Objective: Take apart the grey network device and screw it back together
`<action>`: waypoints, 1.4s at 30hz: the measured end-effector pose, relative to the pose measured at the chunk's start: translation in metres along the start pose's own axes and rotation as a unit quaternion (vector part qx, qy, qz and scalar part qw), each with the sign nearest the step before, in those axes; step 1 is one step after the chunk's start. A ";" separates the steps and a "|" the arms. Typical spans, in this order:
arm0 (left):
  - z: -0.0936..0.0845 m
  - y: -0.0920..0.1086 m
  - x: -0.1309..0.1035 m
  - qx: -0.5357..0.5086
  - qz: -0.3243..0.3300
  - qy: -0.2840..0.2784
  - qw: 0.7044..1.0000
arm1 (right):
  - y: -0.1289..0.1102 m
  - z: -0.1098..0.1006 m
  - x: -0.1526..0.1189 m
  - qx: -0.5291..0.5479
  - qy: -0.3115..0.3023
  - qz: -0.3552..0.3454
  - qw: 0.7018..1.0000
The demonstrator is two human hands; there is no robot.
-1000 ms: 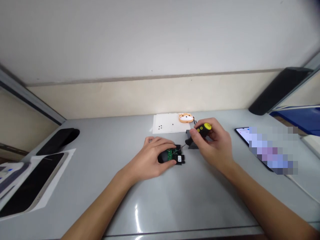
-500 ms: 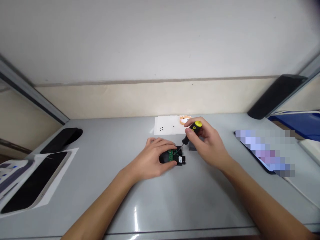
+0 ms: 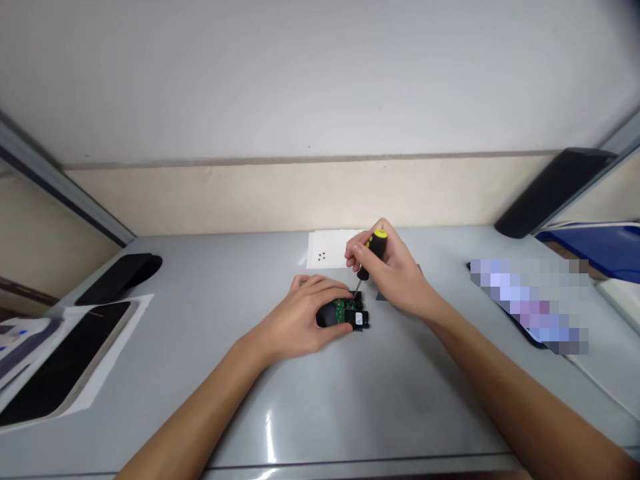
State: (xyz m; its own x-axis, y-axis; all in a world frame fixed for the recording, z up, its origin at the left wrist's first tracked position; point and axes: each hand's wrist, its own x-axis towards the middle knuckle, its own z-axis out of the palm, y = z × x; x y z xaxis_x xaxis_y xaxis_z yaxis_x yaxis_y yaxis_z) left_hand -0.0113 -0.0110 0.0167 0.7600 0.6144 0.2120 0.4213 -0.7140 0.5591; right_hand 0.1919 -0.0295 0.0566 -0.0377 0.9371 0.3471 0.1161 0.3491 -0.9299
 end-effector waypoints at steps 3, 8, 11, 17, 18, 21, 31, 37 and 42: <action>0.000 0.000 0.000 0.003 0.003 0.000 1.000 | 0.003 0.000 -0.002 0.085 -0.027 0.015 0.996; 0.000 0.000 -0.001 -0.008 0.001 0.000 1.000 | -0.001 -0.001 -0.003 0.229 -0.061 0.049 0.970; 0.000 -0.001 -0.002 -0.008 0.003 0.001 1.000 | -0.002 0.000 -0.004 0.275 -0.056 0.069 0.957; 0.002 -0.004 0.000 0.000 0.000 -0.001 1.000 | -0.005 0.002 -0.006 0.289 -0.056 0.069 0.953; 0.003 -0.004 0.000 0.000 0.001 0.005 1.000 | -0.006 0.002 -0.006 0.282 -0.049 0.064 0.956; 0.006 -0.004 0.001 -0.002 -0.005 0.023 1.000 | -0.007 0.003 -0.005 0.266 -0.006 0.058 0.962; 0.007 -0.001 0.001 0.013 -0.005 0.035 0.999 | -0.002 0.001 0.000 0.324 0.030 0.094 0.941; 0.006 -0.002 0.000 0.034 0.013 0.032 0.999 | -0.005 0.000 -0.003 0.269 0.037 0.088 0.958; 0.007 -0.005 -0.001 0.037 0.013 0.033 0.999 | -0.005 0.005 -0.001 0.255 0.043 0.072 0.963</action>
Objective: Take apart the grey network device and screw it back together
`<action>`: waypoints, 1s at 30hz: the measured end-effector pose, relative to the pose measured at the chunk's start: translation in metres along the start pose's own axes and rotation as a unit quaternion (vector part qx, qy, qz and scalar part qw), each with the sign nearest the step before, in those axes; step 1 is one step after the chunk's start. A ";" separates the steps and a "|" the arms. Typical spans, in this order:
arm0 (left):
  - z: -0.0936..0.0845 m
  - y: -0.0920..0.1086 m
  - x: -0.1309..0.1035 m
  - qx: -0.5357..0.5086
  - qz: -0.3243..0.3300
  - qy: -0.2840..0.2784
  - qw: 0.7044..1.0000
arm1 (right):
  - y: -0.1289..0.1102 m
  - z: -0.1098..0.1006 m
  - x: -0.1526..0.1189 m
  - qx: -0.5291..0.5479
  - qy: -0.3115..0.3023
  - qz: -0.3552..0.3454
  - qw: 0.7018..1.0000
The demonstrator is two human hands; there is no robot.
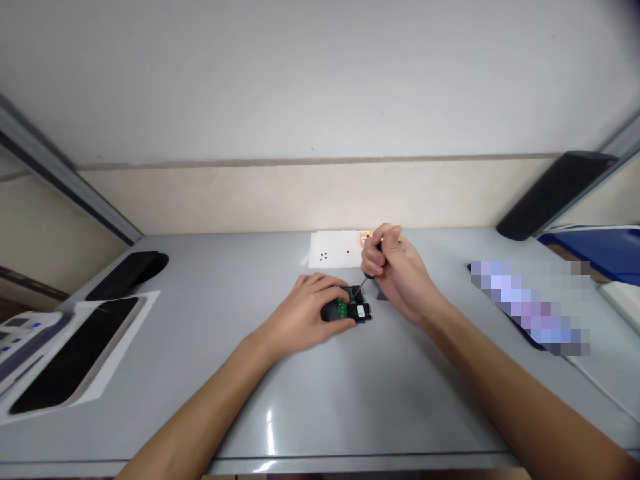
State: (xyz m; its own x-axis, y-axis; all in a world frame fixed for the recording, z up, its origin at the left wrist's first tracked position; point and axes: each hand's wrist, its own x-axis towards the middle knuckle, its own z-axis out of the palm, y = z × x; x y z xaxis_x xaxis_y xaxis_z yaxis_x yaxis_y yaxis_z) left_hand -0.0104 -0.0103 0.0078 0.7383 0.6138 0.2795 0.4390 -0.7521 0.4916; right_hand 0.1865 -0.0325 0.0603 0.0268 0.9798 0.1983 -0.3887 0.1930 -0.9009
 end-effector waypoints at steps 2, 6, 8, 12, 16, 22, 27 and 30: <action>0.000 -0.001 0.000 -0.006 0.001 0.000 1.000 | 0.000 0.000 0.000 0.024 -0.001 0.008 1.000; 0.001 -0.001 -0.001 -0.005 0.000 0.006 1.000 | -0.004 -0.003 -0.001 0.019 -0.018 0.021 0.999; 0.001 0.000 0.000 -0.005 -0.003 0.007 1.000 | -0.004 -0.003 -0.002 0.014 -0.014 0.012 1.000; -0.001 0.000 0.000 -0.004 -0.001 -0.002 1.000 | -0.001 -0.002 0.000 -0.003 0.008 0.000 1.000; -0.002 0.000 0.001 0.001 -0.002 -0.006 1.000 | 0.003 -0.003 0.002 -0.019 0.019 -0.020 0.999; -0.003 -0.001 0.002 0.013 0.001 -0.010 1.000 | -0.002 -0.004 -0.001 -0.038 0.005 -0.009 0.999; -0.003 -0.001 0.002 0.007 -0.003 -0.010 1.000 | 0.000 -0.005 0.000 -0.057 0.011 -0.008 0.998; -0.003 -0.001 0.002 -0.007 -0.016 -0.010 1.000 | 0.002 -0.007 0.002 -0.049 0.015 -0.013 0.999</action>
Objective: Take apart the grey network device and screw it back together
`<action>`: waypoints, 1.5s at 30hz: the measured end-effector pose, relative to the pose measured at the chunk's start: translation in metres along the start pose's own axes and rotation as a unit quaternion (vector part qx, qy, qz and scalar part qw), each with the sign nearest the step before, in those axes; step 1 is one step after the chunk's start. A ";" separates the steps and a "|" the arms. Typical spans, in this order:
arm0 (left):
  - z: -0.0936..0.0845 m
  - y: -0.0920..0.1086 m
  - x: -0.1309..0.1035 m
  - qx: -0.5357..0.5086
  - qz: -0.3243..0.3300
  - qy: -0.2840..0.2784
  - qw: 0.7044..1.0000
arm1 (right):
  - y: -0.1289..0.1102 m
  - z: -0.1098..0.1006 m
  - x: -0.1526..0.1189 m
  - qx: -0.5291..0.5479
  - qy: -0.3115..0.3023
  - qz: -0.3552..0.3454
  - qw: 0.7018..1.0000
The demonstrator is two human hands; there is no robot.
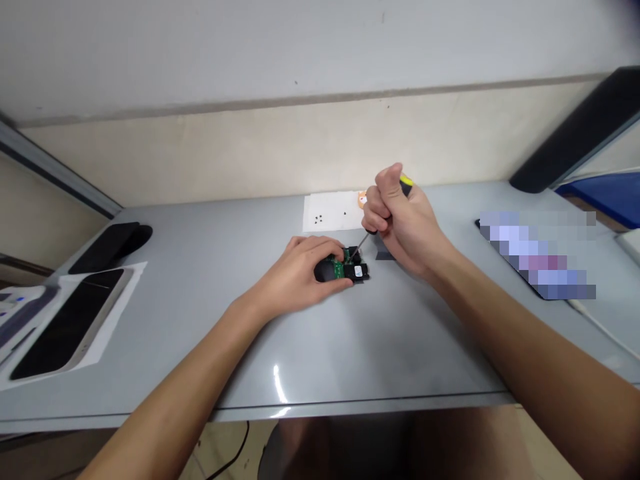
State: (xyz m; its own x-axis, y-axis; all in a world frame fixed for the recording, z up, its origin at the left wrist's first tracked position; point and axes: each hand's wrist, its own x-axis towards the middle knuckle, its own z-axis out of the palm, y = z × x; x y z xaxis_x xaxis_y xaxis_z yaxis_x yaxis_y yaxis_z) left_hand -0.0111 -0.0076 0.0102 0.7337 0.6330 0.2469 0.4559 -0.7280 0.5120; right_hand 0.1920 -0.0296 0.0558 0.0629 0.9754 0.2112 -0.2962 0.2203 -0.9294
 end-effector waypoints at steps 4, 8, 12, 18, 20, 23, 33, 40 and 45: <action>0.000 -0.001 0.000 -0.003 0.002 0.004 1.000 | -0.001 -0.002 0.001 0.044 -0.014 -0.004 0.999; 0.001 -0.002 -0.001 0.004 0.016 0.007 1.000 | -0.006 -0.003 0.000 0.036 -0.016 0.009 0.999; 0.001 -0.002 -0.001 0.015 0.019 0.003 1.000 | -0.003 -0.003 0.000 0.002 -0.008 0.013 1.000; 0.000 -0.001 0.000 0.015 0.017 -0.003 1.000 | 0.005 -0.002 0.002 0.002 -0.021 -0.001 1.000; 0.000 0.000 0.000 0.017 0.020 -0.002 1.000 | 0.002 -0.001 0.000 0.009 -0.031 -0.001 0.999; 0.000 0.000 0.000 0.023 0.027 0.002 0.999 | -0.004 0.001 -0.004 0.006 -0.051 -0.002 0.999; 0.000 0.000 -0.001 0.002 0.010 0.002 1.000 | -0.004 0.001 -0.002 0.019 -0.009 0.003 1.000; -0.001 0.002 0.000 -0.002 0.007 -0.001 1.000 | -0.008 -0.001 -0.005 0.006 -0.035 0.001 0.999; -0.001 0.001 0.000 -0.003 0.007 -0.003 1.000 | -0.003 0.000 -0.003 -0.007 -0.016 -0.006 1.000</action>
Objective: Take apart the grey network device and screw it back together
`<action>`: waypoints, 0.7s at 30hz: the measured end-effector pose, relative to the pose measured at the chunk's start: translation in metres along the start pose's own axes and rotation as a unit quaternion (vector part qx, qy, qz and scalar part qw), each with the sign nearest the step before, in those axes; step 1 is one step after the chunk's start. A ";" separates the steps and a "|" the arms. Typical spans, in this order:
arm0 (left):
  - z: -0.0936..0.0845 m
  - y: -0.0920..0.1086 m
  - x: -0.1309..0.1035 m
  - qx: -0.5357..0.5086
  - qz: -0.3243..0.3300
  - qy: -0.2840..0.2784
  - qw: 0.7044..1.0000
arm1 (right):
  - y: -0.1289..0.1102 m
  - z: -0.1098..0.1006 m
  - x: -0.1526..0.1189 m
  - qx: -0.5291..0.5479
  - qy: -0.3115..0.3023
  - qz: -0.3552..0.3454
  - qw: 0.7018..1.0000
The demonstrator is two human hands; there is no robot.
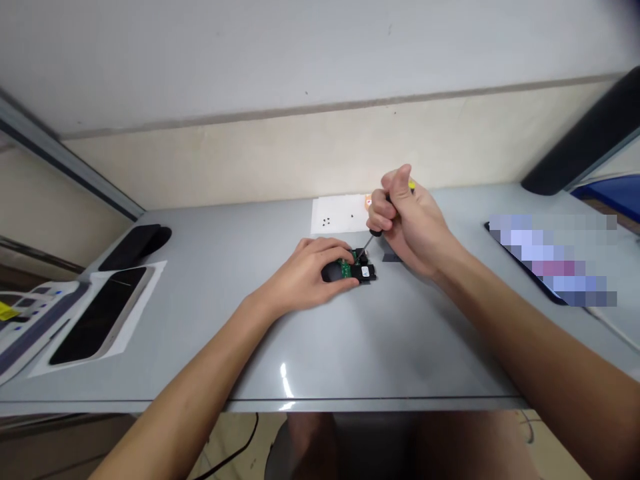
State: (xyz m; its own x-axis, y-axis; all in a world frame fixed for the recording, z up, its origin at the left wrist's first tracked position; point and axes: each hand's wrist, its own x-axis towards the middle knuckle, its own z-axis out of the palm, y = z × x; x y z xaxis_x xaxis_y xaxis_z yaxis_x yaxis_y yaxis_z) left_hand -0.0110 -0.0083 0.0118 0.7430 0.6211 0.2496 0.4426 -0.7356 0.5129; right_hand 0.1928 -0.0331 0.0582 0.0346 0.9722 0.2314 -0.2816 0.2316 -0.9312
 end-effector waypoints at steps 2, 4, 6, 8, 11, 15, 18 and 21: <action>0.000 0.000 0.000 0.002 0.004 0.002 1.000 | -0.001 0.000 0.001 0.010 0.003 0.000 1.000; 0.001 -0.001 -0.001 0.007 0.013 0.003 1.000 | -0.003 -0.001 0.001 0.015 -0.004 0.004 1.000; 0.001 -0.002 -0.001 0.013 0.020 0.005 1.000 | -0.005 -0.001 0.000 0.014 -0.016 0.005 1.000; 0.002 -0.002 -0.001 0.015 0.024 0.006 1.000 | -0.005 -0.002 0.000 0.014 -0.017 0.004 1.000; 0.002 -0.002 -0.001 0.013 0.025 0.008 1.000 | -0.002 0.000 0.000 -0.002 0.006 0.005 1.000; 0.001 -0.002 -0.001 0.016 0.022 0.006 1.000 | 0.000 0.003 0.001 -0.012 0.024 0.002 1.000; 0.001 -0.002 -0.001 0.020 0.026 0.008 0.999 | -0.003 0.003 0.001 0.009 0.020 0.003 1.000; 0.002 -0.003 -0.001 0.021 0.030 0.009 0.999 | -0.007 0.004 -0.001 0.005 0.006 0.009 1.000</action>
State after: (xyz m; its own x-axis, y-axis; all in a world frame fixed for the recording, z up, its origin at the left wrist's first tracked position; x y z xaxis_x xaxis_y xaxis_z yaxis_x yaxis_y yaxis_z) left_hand -0.0119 -0.0073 0.0088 0.7596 0.5806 0.2930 0.4196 -0.7818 0.4613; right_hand 0.1913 -0.0361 0.0658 0.0401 0.9767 0.2108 -0.2922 0.2132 -0.9323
